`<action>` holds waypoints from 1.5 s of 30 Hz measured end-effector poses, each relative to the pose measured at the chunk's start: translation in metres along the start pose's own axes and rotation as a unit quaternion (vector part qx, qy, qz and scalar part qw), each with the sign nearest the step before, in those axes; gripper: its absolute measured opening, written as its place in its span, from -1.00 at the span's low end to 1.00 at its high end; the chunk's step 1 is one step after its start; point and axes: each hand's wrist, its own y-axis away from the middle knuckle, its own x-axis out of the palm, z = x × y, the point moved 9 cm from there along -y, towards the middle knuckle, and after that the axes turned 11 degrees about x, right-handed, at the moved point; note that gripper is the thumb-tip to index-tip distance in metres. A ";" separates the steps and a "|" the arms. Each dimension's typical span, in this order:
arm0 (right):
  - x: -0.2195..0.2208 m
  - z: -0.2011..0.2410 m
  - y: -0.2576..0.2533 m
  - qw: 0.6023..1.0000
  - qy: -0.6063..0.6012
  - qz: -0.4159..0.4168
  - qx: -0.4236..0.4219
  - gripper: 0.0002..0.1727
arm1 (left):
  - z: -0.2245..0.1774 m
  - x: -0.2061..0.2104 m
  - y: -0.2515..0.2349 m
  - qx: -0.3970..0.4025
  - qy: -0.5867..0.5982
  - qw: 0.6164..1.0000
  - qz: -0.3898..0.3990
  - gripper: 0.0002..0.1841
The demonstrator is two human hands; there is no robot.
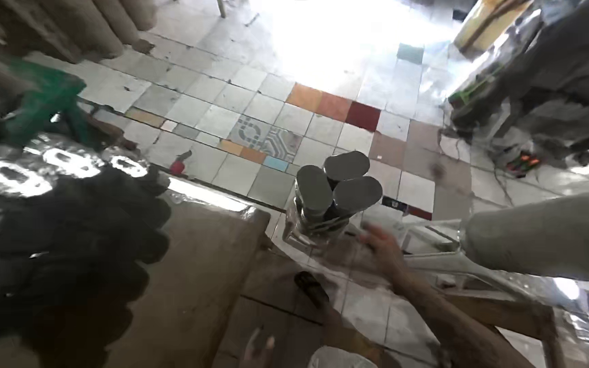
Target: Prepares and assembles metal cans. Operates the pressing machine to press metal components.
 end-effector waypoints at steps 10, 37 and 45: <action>-0.076 -0.024 -0.105 0.987 -0.047 -0.139 -0.059 -0.09 | -0.138 0.133 -0.288 0.199 0.148 0.964 0.091 -0.15; -0.013 0.036 -0.042 0.968 -0.034 -0.118 -0.220 0.10 | -0.180 0.030 -0.192 0.239 0.497 0.831 -0.078 -0.69; 0.223 0.059 0.083 0.942 -0.095 0.247 -0.208 0.35 | -0.178 -0.074 -0.077 0.393 0.371 0.823 -0.173 -0.59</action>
